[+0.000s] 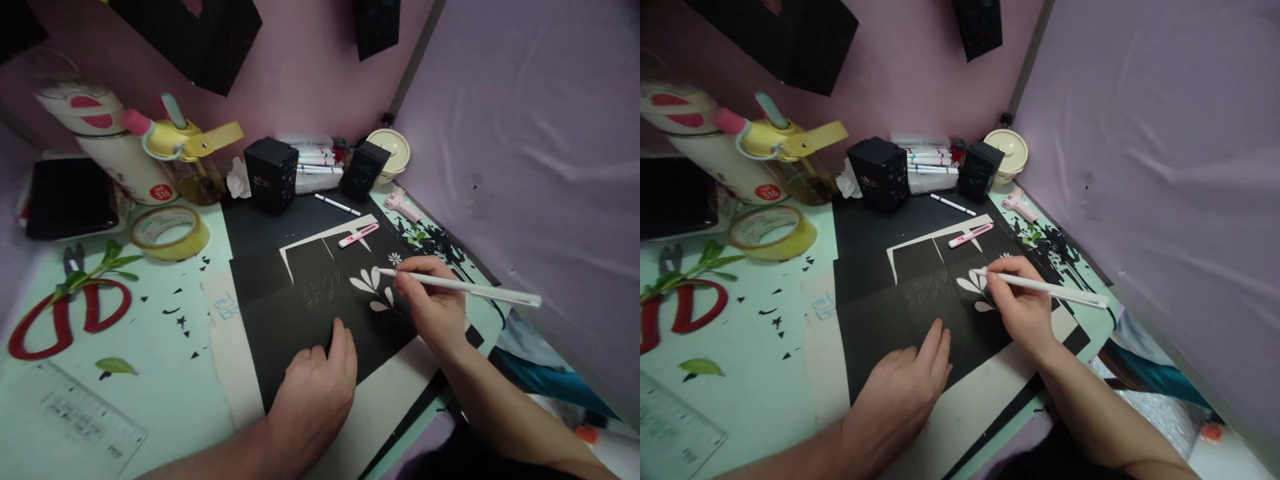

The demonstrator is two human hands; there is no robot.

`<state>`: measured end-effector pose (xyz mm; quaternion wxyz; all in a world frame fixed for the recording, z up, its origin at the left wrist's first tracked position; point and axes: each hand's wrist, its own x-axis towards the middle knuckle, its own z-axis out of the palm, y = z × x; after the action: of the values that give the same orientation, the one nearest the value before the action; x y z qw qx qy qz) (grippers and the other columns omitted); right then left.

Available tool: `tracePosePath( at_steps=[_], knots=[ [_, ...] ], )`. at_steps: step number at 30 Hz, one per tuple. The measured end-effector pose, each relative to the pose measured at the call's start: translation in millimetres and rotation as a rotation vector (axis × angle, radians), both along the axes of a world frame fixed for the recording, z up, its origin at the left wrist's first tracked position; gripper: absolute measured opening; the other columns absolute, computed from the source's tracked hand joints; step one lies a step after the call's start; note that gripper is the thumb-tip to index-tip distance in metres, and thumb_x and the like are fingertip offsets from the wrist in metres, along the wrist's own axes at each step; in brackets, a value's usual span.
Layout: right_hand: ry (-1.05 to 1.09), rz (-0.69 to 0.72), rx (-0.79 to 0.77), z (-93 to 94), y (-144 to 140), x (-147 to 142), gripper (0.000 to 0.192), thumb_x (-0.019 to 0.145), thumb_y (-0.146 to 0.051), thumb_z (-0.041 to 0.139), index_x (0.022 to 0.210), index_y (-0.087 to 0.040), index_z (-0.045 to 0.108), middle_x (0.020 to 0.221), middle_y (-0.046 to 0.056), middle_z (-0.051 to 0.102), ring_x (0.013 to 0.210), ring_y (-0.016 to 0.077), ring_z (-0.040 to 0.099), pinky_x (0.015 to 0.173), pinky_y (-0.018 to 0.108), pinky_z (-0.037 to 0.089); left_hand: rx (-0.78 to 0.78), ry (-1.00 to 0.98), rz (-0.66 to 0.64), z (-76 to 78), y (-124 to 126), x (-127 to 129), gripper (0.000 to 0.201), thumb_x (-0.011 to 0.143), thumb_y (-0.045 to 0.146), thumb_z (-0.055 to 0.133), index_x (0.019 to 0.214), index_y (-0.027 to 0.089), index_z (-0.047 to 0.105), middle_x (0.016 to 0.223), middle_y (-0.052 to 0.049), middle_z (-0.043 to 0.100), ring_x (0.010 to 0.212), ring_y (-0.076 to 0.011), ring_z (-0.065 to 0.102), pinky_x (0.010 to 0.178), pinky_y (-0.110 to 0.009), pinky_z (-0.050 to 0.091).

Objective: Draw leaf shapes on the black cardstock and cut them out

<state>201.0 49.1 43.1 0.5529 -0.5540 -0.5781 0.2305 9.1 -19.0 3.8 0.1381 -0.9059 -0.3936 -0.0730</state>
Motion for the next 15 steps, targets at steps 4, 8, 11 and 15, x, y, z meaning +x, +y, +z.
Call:
tracePosePath(
  at_steps=[4,8,11,15],
  knots=[
    [-0.010,0.135,-0.192,8.2,-0.2,-6.8,0.003,0.082,-0.023,0.067,0.084,-0.022,0.067,0.065,-0.003,0.061,0.054,0.0112,0.055,0.049,0.023,0.044,-0.038,0.018,0.014,1.3,1.5,0.6,0.042,0.088,0.028,0.059,0.125,0.010,0.066,0.133,-0.022,0.061,0.051,-0.0161,0.059,0.043,-0.031,0.047],
    [0.008,0.227,-0.272,-4.8,9.4,-15.8,0.007,0.080,-0.023,0.066,0.075,-0.020,0.062,0.063,-0.002,0.060,0.053,0.0116,0.053,0.048,0.024,0.043,-0.065,0.013,0.016,3.3,2.2,0.5,0.043,0.088,0.028,0.057,0.127,0.010,0.064,0.134,-0.023,0.059,0.051,-0.0164,0.060,0.043,-0.031,0.048],
    [-0.041,0.249,-0.181,-19.0,13.2,-19.0,0.015,0.082,-0.021,0.062,0.068,-0.020,0.057,0.060,-0.003,0.056,0.054,0.0114,0.051,0.052,0.025,0.041,-0.087,-0.002,0.019,3.9,2.8,0.2,0.042,0.088,0.028,0.057,0.126,0.010,0.065,0.135,-0.023,0.059,0.050,-0.0160,0.059,0.044,-0.031,0.049],
    [-0.046,0.228,-0.035,-31.8,12.5,-17.8,0.010,0.084,-0.018,0.060,0.075,-0.021,0.056,0.065,-0.003,0.055,0.055,0.0112,0.048,0.052,0.026,0.038,-0.121,-0.004,0.030,3.7,4.0,0.4,0.044,0.086,0.030,0.059,0.126,0.012,0.064,0.140,-0.024,0.054,0.049,-0.0154,0.059,0.042,-0.031,0.048]
  ],
)
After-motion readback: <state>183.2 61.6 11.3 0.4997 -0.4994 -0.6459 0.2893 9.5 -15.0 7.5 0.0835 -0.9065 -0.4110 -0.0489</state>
